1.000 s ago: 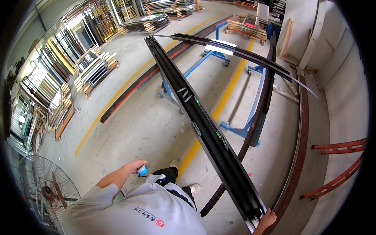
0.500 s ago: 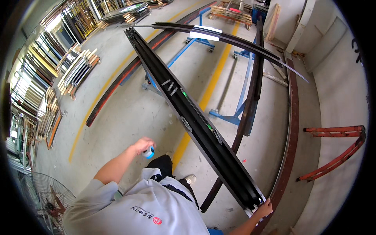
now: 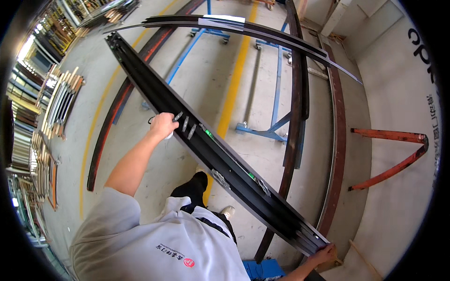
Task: The person measures a black metal frame component with a measuring tape and attaches small metal clips into the track of the frame.
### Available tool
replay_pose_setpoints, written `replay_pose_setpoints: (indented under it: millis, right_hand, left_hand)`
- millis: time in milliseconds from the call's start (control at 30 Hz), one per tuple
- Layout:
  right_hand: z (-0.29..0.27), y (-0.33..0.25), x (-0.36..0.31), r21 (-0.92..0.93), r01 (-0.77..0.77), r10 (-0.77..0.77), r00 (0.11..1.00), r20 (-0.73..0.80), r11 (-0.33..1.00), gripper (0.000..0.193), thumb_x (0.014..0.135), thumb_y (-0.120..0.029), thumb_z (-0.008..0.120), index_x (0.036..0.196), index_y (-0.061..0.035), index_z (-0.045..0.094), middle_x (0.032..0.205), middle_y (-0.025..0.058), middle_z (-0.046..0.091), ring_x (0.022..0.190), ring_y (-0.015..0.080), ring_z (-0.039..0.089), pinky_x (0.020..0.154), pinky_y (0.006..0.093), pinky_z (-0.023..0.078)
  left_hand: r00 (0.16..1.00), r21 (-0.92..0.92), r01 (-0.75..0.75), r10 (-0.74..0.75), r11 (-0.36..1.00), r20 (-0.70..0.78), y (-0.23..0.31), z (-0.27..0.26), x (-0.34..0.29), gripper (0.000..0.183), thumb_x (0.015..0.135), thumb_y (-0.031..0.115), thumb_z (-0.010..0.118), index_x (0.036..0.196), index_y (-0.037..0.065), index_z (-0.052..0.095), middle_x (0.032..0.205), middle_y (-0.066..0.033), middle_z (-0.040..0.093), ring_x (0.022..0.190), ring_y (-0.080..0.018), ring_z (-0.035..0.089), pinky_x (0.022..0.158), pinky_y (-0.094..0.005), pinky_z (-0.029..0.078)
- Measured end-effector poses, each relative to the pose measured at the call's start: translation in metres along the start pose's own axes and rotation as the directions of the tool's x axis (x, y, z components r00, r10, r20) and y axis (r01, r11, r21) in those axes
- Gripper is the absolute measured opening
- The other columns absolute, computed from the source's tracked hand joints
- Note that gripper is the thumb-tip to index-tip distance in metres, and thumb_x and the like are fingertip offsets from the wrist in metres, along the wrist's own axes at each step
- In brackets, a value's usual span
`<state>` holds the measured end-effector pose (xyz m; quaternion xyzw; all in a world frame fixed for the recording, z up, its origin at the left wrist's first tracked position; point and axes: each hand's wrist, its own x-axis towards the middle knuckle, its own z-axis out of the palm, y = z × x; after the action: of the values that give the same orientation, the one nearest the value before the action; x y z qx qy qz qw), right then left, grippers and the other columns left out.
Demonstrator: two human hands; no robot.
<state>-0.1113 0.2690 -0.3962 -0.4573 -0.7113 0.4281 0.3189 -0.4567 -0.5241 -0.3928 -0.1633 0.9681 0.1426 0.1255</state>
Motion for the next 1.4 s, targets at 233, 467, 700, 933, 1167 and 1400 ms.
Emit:
replay_pose_setpoints:
  millis: [233, 467, 700, 933, 1167, 1400]
  right_hand:
    - [0.094, -0.064, -0.190, -0.007, -0.154, 0.154, 0.986, 0.058, 0.988, 0.036, 0.106, -0.031, 0.060, 0.081, -0.0048, 0.057, 0.061, 0.0009, 0.048, 0.049, 0.0106, 0.043, 0.045, 0.0300, 0.032]
    - [0.208, -0.220, -0.299, 0.127, 0.001, -0.056, 0.900, 0.433, 0.992, 0.019, 0.101, -0.016, 0.064, 0.090, -0.0006, 0.065, 0.064, 0.0006, 0.057, 0.054, 0.0083, 0.051, 0.050, 0.0240, 0.039]
    - [0.321, -0.318, -0.479, 0.355, 0.238, -0.393, 0.133, 0.910, 0.904, 0.019, 0.089, -0.010, 0.077, 0.100, 0.0047, 0.070, 0.086, 0.0089, 0.067, 0.073, 0.0139, 0.064, 0.067, 0.0287, 0.052]
    - [0.286, -0.294, -0.616, 0.516, 0.258, -0.471, -0.219, 0.855, 0.817, 0.012, 0.092, -0.011, 0.071, 0.094, 0.0013, 0.071, 0.083, 0.0172, 0.066, 0.074, 0.0314, 0.066, 0.068, 0.0373, 0.052]
    - [0.227, -0.247, -0.709, 0.405, 0.081, -0.343, -0.396, 0.852, 0.911, 0.010, 0.091, -0.009, 0.071, 0.097, -0.0014, 0.073, 0.083, 0.0112, 0.068, 0.077, 0.0213, 0.066, 0.070, 0.0326, 0.052]
    - [0.206, -0.248, -0.818, 0.384, 0.176, -0.306, -0.354, 0.884, 0.906, 0.014, 0.093, -0.013, 0.070, 0.099, -0.0013, 0.074, 0.083, 0.0142, 0.071, 0.077, 0.0230, 0.069, 0.071, 0.0348, 0.055]
  left_hand:
    - [0.983, 0.086, -0.163, 0.154, 0.983, 0.098, -0.015, -0.008, 0.022, 0.027, 0.082, 0.027, 0.078, 0.087, 0.001, 0.076, 0.092, -0.0201, 0.075, 0.088, -0.0382, 0.074, 0.080, -0.0462, 0.059]
    - [0.965, -0.474, -0.141, 0.227, 0.869, 0.131, -0.051, -0.029, 0.009, 0.021, 0.074, 0.020, 0.073, 0.087, 0.005, 0.078, 0.079, -0.0181, 0.072, 0.075, -0.0341, 0.070, 0.070, -0.0410, 0.055]
    - [0.904, -0.610, -0.390, 0.412, 0.690, -0.112, -0.081, -0.099, -0.140, 0.024, 0.079, 0.025, 0.074, 0.090, 0.004, 0.072, 0.078, -0.0159, 0.068, 0.070, -0.0339, 0.065, 0.064, -0.0432, 0.050]
    - [0.939, -0.383, -0.339, 0.288, 0.859, -0.186, -0.175, -0.058, -0.284, 0.023, 0.078, 0.026, 0.074, 0.093, 0.010, 0.072, 0.084, -0.0152, 0.069, 0.081, -0.0378, 0.067, 0.072, -0.0469, 0.054]
    - [0.977, -0.845, 0.173, 0.022, 0.506, 0.213, -0.274, -0.058, -0.394, 0.037, 0.090, 0.032, 0.073, 0.121, 0.013, 0.076, 0.062, 0.0013, 0.060, 0.049, -0.0064, 0.050, 0.045, -0.0286, 0.042]
    - [0.900, -0.836, 0.425, -0.060, 0.348, 0.432, -0.376, -0.064, -0.421, 0.046, 0.094, 0.034, 0.072, 0.131, 0.008, 0.071, 0.084, 0.0045, 0.069, 0.073, -0.0038, 0.056, 0.064, -0.0236, 0.047]
